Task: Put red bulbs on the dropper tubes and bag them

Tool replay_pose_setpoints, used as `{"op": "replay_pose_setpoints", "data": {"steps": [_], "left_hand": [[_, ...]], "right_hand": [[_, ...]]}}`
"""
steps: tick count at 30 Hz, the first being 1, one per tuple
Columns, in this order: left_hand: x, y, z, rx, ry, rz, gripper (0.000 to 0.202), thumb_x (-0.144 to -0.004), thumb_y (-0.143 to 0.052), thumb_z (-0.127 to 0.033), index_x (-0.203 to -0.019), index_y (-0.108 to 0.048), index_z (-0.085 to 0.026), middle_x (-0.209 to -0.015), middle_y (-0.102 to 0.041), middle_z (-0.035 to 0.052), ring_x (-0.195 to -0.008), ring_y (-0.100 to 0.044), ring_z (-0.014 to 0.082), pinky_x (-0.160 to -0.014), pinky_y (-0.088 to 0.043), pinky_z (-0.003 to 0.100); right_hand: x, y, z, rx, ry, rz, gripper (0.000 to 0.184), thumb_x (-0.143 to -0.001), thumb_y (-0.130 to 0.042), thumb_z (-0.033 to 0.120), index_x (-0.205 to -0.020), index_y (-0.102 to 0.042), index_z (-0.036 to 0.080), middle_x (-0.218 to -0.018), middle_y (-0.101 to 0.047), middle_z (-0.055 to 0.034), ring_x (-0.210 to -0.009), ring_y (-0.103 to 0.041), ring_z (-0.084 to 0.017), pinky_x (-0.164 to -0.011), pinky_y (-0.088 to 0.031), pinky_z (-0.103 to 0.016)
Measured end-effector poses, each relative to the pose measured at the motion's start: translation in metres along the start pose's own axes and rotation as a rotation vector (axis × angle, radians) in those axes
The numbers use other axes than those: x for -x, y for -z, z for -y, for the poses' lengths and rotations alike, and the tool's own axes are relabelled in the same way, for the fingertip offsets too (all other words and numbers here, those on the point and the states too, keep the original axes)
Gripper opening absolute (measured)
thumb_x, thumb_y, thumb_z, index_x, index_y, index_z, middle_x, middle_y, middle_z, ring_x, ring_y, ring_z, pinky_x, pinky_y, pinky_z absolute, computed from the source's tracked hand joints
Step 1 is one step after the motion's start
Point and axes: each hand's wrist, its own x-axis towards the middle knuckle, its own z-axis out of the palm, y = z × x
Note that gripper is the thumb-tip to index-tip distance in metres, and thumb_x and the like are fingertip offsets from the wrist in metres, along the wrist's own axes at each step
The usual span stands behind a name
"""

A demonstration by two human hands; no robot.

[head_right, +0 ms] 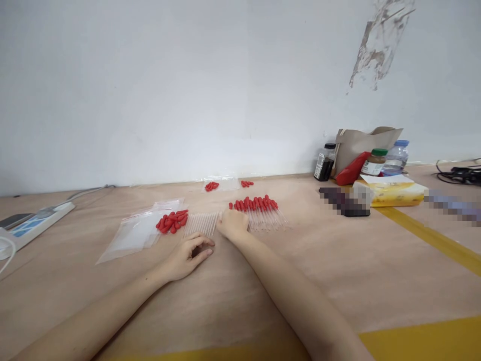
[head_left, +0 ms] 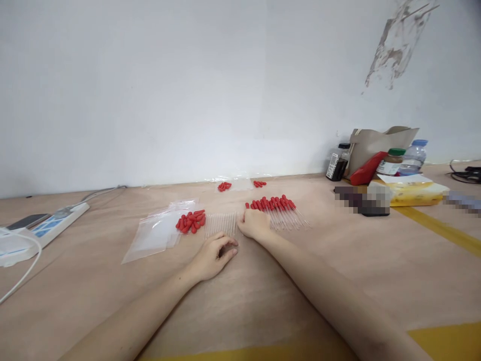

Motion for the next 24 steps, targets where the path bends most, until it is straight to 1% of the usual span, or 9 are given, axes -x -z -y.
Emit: {"op": "replay_pose_setpoints", "data": {"steps": [5,7,9,11,13,15,19,21,24], "left_hand": [[0.0,-0.003,-0.003,0.021,0.017,0.012,0.017,-0.082,-0.047,-0.027,-0.091,-0.06,-0.019,-0.086,-0.057,0.0036,-0.069,-0.052,0.0136,-0.063,-0.042,0.026],[-0.001,0.0,-0.002,0.023,0.032,-0.02,0.017,-0.081,-0.048,-0.028,-0.091,-0.06,-0.02,-0.087,-0.058,0.0033,-0.071,-0.053,0.0142,-0.063,-0.042,0.026],[-0.005,0.01,0.005,-0.041,0.058,-0.13,0.016,-0.08,-0.049,-0.029,-0.085,-0.06,-0.02,-0.085,-0.059,0.0031,-0.075,-0.054,0.0159,-0.067,-0.042,0.027],[-0.009,0.028,0.017,-0.191,0.116,-0.299,0.017,-0.079,-0.049,-0.031,-0.074,-0.06,-0.02,-0.08,-0.06,0.0033,-0.08,-0.054,0.0185,-0.073,-0.041,0.03],[-0.012,0.048,0.035,-0.353,0.228,-0.414,0.02,-0.079,-0.048,-0.033,-0.071,-0.06,-0.02,-0.076,-0.059,0.0037,-0.078,-0.054,0.0199,-0.074,-0.04,0.031],[-0.013,0.064,0.055,-0.492,0.379,-0.485,0.021,-0.075,-0.051,-0.038,-0.075,-0.063,-0.02,-0.079,-0.059,0.0053,-0.084,-0.053,0.0236,-0.077,-0.039,0.034],[-0.012,0.077,0.084,-0.493,0.594,-0.429,0.033,-0.074,-0.049,-0.047,-0.089,-0.065,-0.022,-0.089,-0.062,0.0072,-0.09,-0.054,0.0265,-0.074,-0.04,0.034],[-0.012,0.076,0.089,-0.457,0.634,-0.395,0.036,-0.074,-0.048,-0.05,-0.089,-0.066,-0.022,-0.089,-0.063,0.0068,-0.085,-0.056,0.0258,-0.069,-0.041,0.032],[-0.015,0.074,0.091,-0.441,0.641,-0.38,0.036,-0.074,-0.048,-0.051,-0.086,-0.066,-0.023,-0.088,-0.065,0.0062,-0.08,-0.057,0.0252,-0.065,-0.039,0.032]], "right_hand": [[0.0,0.0,0.01,0.023,0.016,0.062,0.029,-0.078,-0.042,0.025,-0.088,-0.065,0.01,-0.087,-0.066,-0.0177,-0.081,-0.063,-0.026,-0.064,-0.045,-0.031],[-0.001,0.0,0.013,0.024,0.02,0.069,0.027,-0.077,-0.043,0.022,-0.088,-0.065,0.01,-0.086,-0.066,-0.018,-0.081,-0.063,-0.025,-0.064,-0.044,-0.031],[0.0,0.002,0.012,0.023,0.027,0.075,0.027,-0.078,-0.043,0.022,-0.087,-0.065,0.01,-0.086,-0.066,-0.0181,-0.08,-0.063,-0.025,-0.063,-0.044,-0.031],[0.002,0.007,0.008,0.022,0.027,0.072,0.029,-0.08,-0.041,0.026,-0.087,-0.064,0.01,-0.086,-0.066,-0.0184,-0.081,-0.063,-0.026,-0.063,-0.044,-0.032],[0.006,0.016,-0.002,0.018,0.016,0.043,0.031,-0.081,-0.039,0.029,-0.09,-0.061,0.01,-0.085,-0.065,-0.0176,-0.081,-0.062,-0.026,-0.063,-0.043,-0.032],[0.013,0.027,-0.015,0.011,0.017,-0.007,0.03,-0.083,-0.037,0.031,-0.093,-0.056,0.01,-0.083,-0.064,-0.0157,-0.079,-0.061,-0.026,-0.063,-0.041,-0.032],[0.031,0.037,-0.047,-0.061,0.112,-0.061,0.024,-0.086,-0.032,0.026,-0.093,-0.049,0.012,-0.081,-0.062,-0.0123,-0.072,-0.059,-0.021,-0.062,-0.038,-0.029],[0.038,0.033,-0.062,-0.139,0.19,-0.1,0.021,-0.086,-0.032,0.021,-0.096,-0.047,0.012,-0.084,-0.061,-0.0115,-0.075,-0.057,-0.019,-0.064,-0.038,-0.027],[0.045,0.018,-0.081,-0.222,0.281,-0.215,0.027,-0.085,-0.033,0.016,-0.108,-0.045,0.011,-0.095,-0.059,-0.0125,-0.089,-0.054,-0.02,-0.075,-0.039,-0.029]]}}
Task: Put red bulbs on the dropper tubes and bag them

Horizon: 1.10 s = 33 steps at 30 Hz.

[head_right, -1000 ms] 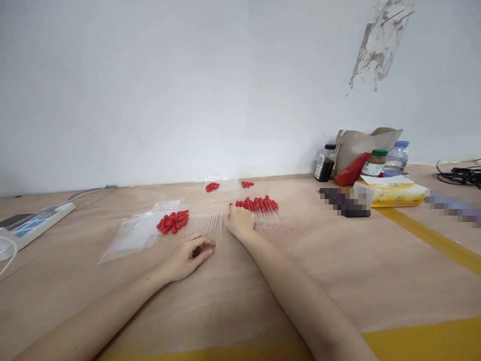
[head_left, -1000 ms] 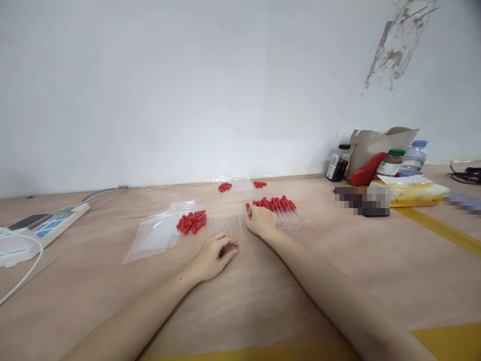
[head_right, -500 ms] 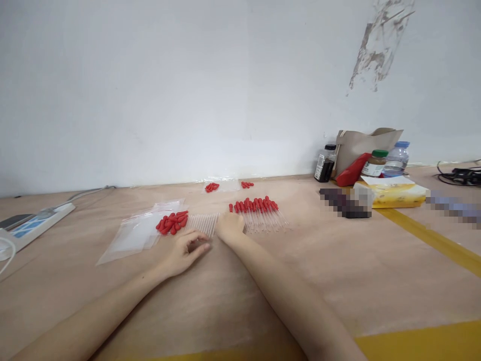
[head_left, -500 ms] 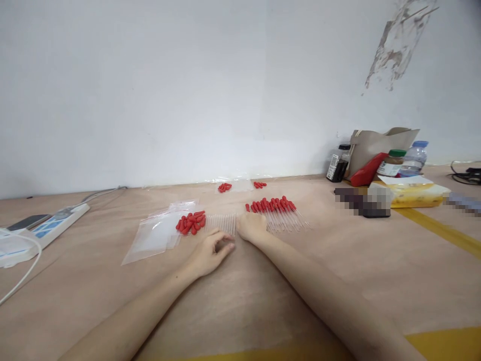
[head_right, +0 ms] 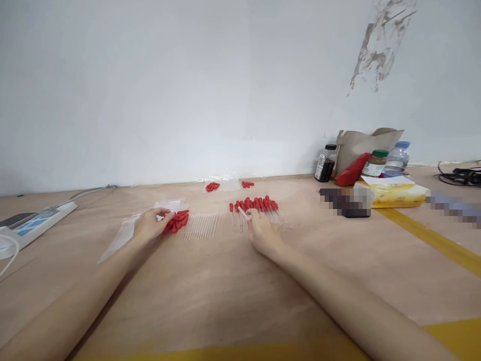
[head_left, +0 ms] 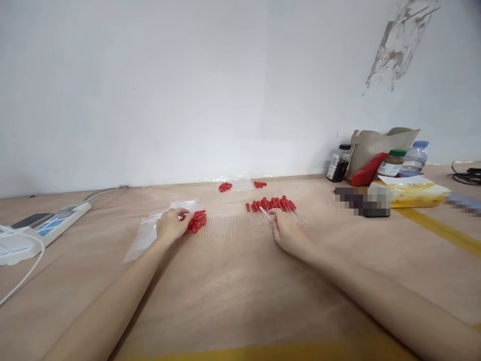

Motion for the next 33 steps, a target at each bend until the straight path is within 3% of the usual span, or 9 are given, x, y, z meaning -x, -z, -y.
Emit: {"op": "replay_pose_setpoints", "data": {"steps": [5,11,15,17,20,25,28,33], "left_hand": [[-0.001,-0.004,-0.003,0.014,0.008,-0.004,0.033,-0.073,-0.049,-0.05,-0.075,-0.067,-0.023,-0.084,-0.066,0.0061,-0.077,-0.057,0.0257,-0.062,-0.038,0.032],[-0.001,0.007,-0.005,0.084,0.003,-0.101,0.03,-0.077,-0.045,-0.044,-0.076,-0.062,-0.019,-0.081,-0.064,0.0039,-0.072,-0.055,0.0199,-0.063,-0.039,0.029],[0.004,0.016,-0.021,0.322,-0.017,-0.132,0.028,-0.079,-0.043,-0.042,-0.078,-0.054,-0.016,-0.073,-0.063,0.0028,-0.064,-0.056,0.0158,-0.059,-0.041,0.025],[0.015,0.014,-0.037,0.589,-0.07,-0.062,0.025,-0.078,-0.045,-0.041,-0.079,-0.05,-0.016,-0.07,-0.061,0.0018,-0.064,-0.057,0.0146,-0.058,-0.043,0.024],[0.044,0.001,-0.067,0.885,-0.098,0.176,0.02,-0.074,-0.053,-0.035,-0.08,-0.05,-0.016,-0.067,-0.06,-0.0002,-0.062,-0.058,0.0131,-0.058,-0.045,0.024],[0.089,-0.023,-0.094,1.034,-0.092,0.498,0.024,-0.078,-0.051,-0.029,-0.095,-0.058,-0.014,-0.078,-0.066,0.0045,-0.07,-0.062,0.0148,-0.072,-0.05,0.031],[0.095,-0.027,-0.093,1.018,-0.103,0.559,0.024,-0.079,-0.051,-0.028,-0.097,-0.058,-0.014,-0.08,-0.067,0.005,-0.075,-0.064,0.0163,-0.078,-0.048,0.034],[0.093,-0.026,-0.089,1.007,-0.181,0.567,0.022,-0.079,-0.051,-0.028,-0.096,-0.057,-0.015,-0.082,-0.066,0.0047,-0.08,-0.062,0.0163,-0.08,-0.047,0.033]], "right_hand": [[0.009,-0.011,-0.013,-0.028,0.115,-0.081,0.033,-0.084,-0.032,0.016,-0.112,-0.049,0.01,-0.105,-0.058,-0.0138,-0.099,-0.051,-0.021,-0.084,-0.039,-0.033],[0.01,-0.015,-0.009,-0.091,0.113,-0.043,0.028,-0.087,-0.03,0.019,-0.101,-0.054,0.014,-0.094,-0.06,-0.0104,-0.088,-0.055,-0.02,-0.076,-0.042,-0.031],[0.013,-0.016,-0.009,-0.075,0.116,-0.043,0.026,-0.087,-0.031,0.02,-0.097,-0.054,0.014,-0.091,-0.059,-0.01,-0.084,-0.054,-0.02,-0.073,-0.041,-0.031],[0.014,-0.015,-0.008,-0.075,0.114,-0.043,0.025,-0.087,-0.031,0.02,-0.096,-0.054,0.015,-0.09,-0.058,-0.0094,-0.083,-0.054,-0.019,-0.073,-0.04,-0.03],[0.016,-0.012,-0.004,-0.096,0.117,-0.031,0.024,-0.088,-0.031,0.023,-0.095,-0.053,0.016,-0.09,-0.059,-0.0078,-0.082,-0.054,-0.019,-0.073,-0.039,-0.03],[0.02,-0.008,0.009,-0.122,0.185,0.01,0.023,-0.088,-0.032,0.024,-0.093,-0.054,0.019,-0.089,-0.062,-0.0048,-0.081,-0.055,-0.016,-0.075,-0.036,-0.029],[0.022,-0.009,0.015,-0.135,0.254,0.019,0.023,-0.088,-0.033,0.022,-0.094,-0.055,0.019,-0.09,-0.063,-0.0037,-0.082,-0.055,-0.015,-0.075,-0.034,-0.028],[0.023,-0.009,0.019,-0.123,0.295,0.047,0.024,-0.089,-0.031,0.023,-0.095,-0.055,0.019,-0.089,-0.063,-0.004,-0.081,-0.055,-0.015,-0.074,-0.032,-0.029]]}}
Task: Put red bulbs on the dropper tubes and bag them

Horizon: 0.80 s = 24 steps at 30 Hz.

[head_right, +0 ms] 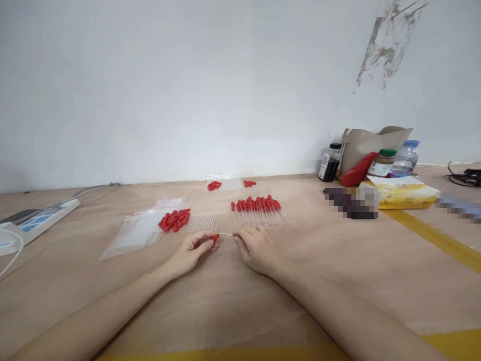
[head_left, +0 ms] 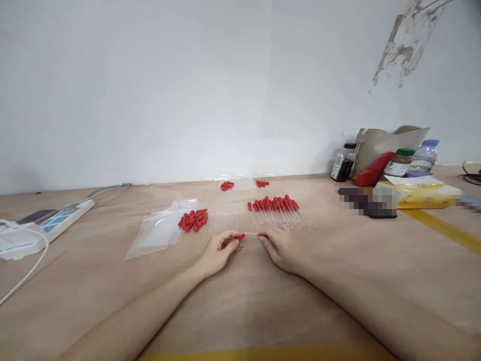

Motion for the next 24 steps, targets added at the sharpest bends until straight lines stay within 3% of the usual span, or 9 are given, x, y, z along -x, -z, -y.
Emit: {"op": "replay_pose_setpoints", "data": {"steps": [7,12,18,24], "left_hand": [[0.0,-0.002,-0.001,-0.043,-0.066,0.021,0.027,-0.078,-0.055,-0.035,-0.095,-0.06,-0.015,-0.088,-0.064,0.0049,-0.078,-0.059,0.0153,-0.073,-0.046,0.028],[0.002,-0.002,-0.001,-0.143,-0.099,-0.007,0.028,-0.082,-0.049,-0.038,-0.089,-0.063,-0.015,-0.067,-0.061,0.0,-0.06,-0.053,0.0123,-0.057,-0.043,0.023],[0.01,-0.001,-0.01,-0.32,-0.274,0.009,0.021,-0.084,-0.048,-0.03,-0.084,-0.063,-0.015,-0.079,-0.063,0.0035,-0.073,-0.056,0.0146,-0.067,-0.043,0.025],[0.018,-0.003,-0.017,-0.532,-0.392,0.062,0.018,-0.086,-0.047,-0.024,-0.083,-0.063,-0.017,-0.071,-0.058,0.0011,-0.064,-0.053,0.011,-0.061,-0.04,0.022]], "right_hand": [[0.0,0.0,0.002,0.006,0.037,0.021,0.023,-0.089,-0.033,0.022,-0.094,-0.055,0.018,-0.086,-0.064,-0.0034,-0.074,-0.055,-0.014,-0.072,-0.03,-0.029],[0.001,-0.001,0.008,-0.013,0.048,0.043,0.022,-0.088,-0.036,0.022,-0.092,-0.058,0.018,-0.081,-0.065,-0.0022,-0.068,-0.053,-0.013,-0.071,-0.029,-0.028],[-0.003,0.006,0.001,-0.021,0.141,0.09,0.022,-0.085,-0.041,0.017,-0.094,-0.061,0.021,-0.079,-0.064,-0.0011,-0.065,-0.051,-0.011,-0.069,-0.025,-0.028],[0.002,0.007,-0.004,0.15,0.265,0.049,0.022,-0.079,-0.045,0.011,-0.088,-0.063,0.019,-0.074,-0.062,-0.0029,-0.061,-0.046,-0.011,-0.067,-0.02,-0.03]]}}
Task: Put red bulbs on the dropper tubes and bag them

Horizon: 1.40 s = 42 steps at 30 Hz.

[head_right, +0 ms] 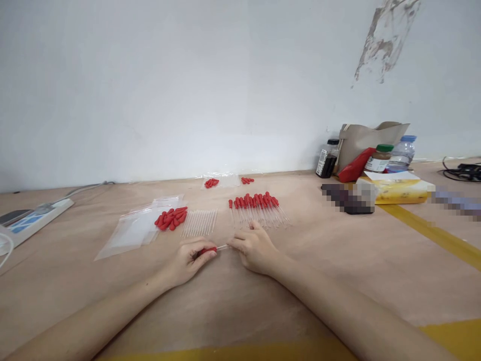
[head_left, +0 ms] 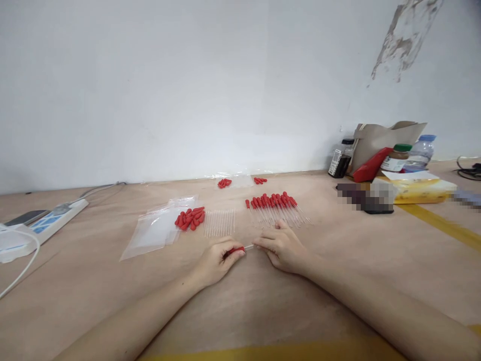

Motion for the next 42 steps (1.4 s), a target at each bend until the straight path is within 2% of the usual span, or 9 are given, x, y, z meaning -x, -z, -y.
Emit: {"op": "replay_pose_setpoints", "data": {"steps": [8,16,22,26,30,33,36,38,42], "left_hand": [[0.001,-0.002,0.0,-0.047,-0.054,0.006,0.018,-0.085,-0.047,-0.026,-0.084,-0.061,-0.016,-0.072,-0.058,0.002,-0.065,-0.052,0.0116,-0.061,-0.04,0.022],[-0.003,0.002,0.002,-0.009,-0.064,0.038,0.019,-0.087,-0.045,-0.025,-0.087,-0.062,-0.015,-0.077,-0.059,0.0036,-0.069,-0.054,0.0126,-0.064,-0.042,0.023],[-0.002,0.001,0.001,-0.015,-0.084,0.065,0.022,-0.089,-0.04,-0.024,-0.09,-0.06,-0.016,-0.081,-0.058,0.0044,-0.073,-0.054,0.0139,-0.068,-0.043,0.025],[-0.004,-0.001,0.002,-0.04,-0.067,-0.021,0.019,-0.088,-0.04,-0.023,-0.093,-0.058,-0.017,-0.084,-0.058,0.0047,-0.077,-0.054,0.0146,-0.07,-0.043,0.026],[-0.003,-0.002,0.007,-0.081,-0.018,-0.113,0.021,-0.086,-0.045,-0.024,-0.105,-0.052,-0.019,-0.091,-0.056,0.0044,-0.077,-0.053,0.0141,-0.069,-0.044,0.026],[-0.002,-0.002,0.009,-0.138,0.109,-0.179,0.03,-0.081,-0.051,-0.027,-0.11,-0.045,-0.019,-0.085,-0.053,0.002,-0.064,-0.049,0.0114,-0.061,-0.043,0.025],[-0.002,-0.002,0.009,-0.163,0.096,-0.041,0.012,-0.082,-0.048,-0.027,-0.088,-0.053,-0.018,-0.066,-0.049,-0.0022,-0.056,-0.046,0.0106,-0.056,-0.039,0.022],[-0.003,-0.002,0.006,-0.167,0.046,0.064,0.014,-0.083,-0.045,-0.026,-0.077,-0.055,-0.017,-0.061,-0.048,-0.0021,-0.057,-0.046,0.0109,-0.056,-0.037,0.022],[-0.003,-0.001,0.003,-0.164,0.053,0.088,0.015,-0.083,-0.045,-0.025,-0.074,-0.055,-0.017,-0.059,-0.047,-0.0025,-0.055,-0.045,0.0104,-0.053,-0.034,0.021]], "right_hand": [[-0.001,0.0,0.016,-0.059,-0.046,-0.031,0.02,-0.081,-0.043,0.014,-0.083,-0.063,0.017,-0.067,-0.062,-0.0009,-0.055,-0.041,-0.009,-0.065,-0.019,-0.029],[-0.004,0.0,0.016,-0.09,-0.069,-0.016,0.02,-0.081,-0.044,0.013,-0.087,-0.062,0.018,-0.071,-0.064,-0.0014,-0.057,-0.045,-0.009,-0.065,-0.019,-0.029],[-0.003,-0.004,0.016,-0.081,-0.105,0.01,0.02,-0.083,-0.043,0.015,-0.082,-0.062,0.017,-0.071,-0.063,-0.0018,-0.062,-0.048,-0.01,-0.065,-0.021,-0.028],[-0.008,0.002,0.019,-0.002,-0.11,-0.008,0.02,-0.084,-0.043,0.018,-0.088,-0.062,0.019,-0.077,-0.063,-0.0025,-0.071,-0.048,-0.012,-0.067,-0.022,-0.029],[-0.013,0.012,0.019,0.161,-0.117,0.069,0.019,-0.082,-0.046,0.021,-0.077,-0.064,0.018,-0.081,-0.061,-0.0061,-0.08,-0.048,-0.016,-0.069,-0.024,-0.03],[-0.018,0.021,0.008,0.194,-0.259,0.125,0.021,-0.081,-0.045,0.022,-0.072,-0.064,0.017,-0.076,-0.062,-0.0058,-0.074,-0.05,-0.016,-0.066,-0.026,-0.029],[-0.029,0.026,-0.01,0.088,-0.566,0.114,0.022,-0.08,-0.046,0.026,-0.069,-0.064,0.018,-0.069,-0.063,-0.0035,-0.065,-0.053,-0.014,-0.058,-0.028,-0.025],[-0.04,0.023,-0.02,0.022,-0.747,0.102,0.026,-0.079,-0.046,0.032,-0.066,-0.064,0.018,-0.067,-0.063,-0.0032,-0.062,-0.054,-0.013,-0.054,-0.029,-0.023],[-0.064,0.003,-0.029,0.053,-0.894,0.102,0.033,-0.08,-0.043,0.039,-0.066,-0.065,0.019,-0.072,-0.065,-0.0063,-0.068,-0.058,-0.017,-0.055,-0.033,-0.024]]}}
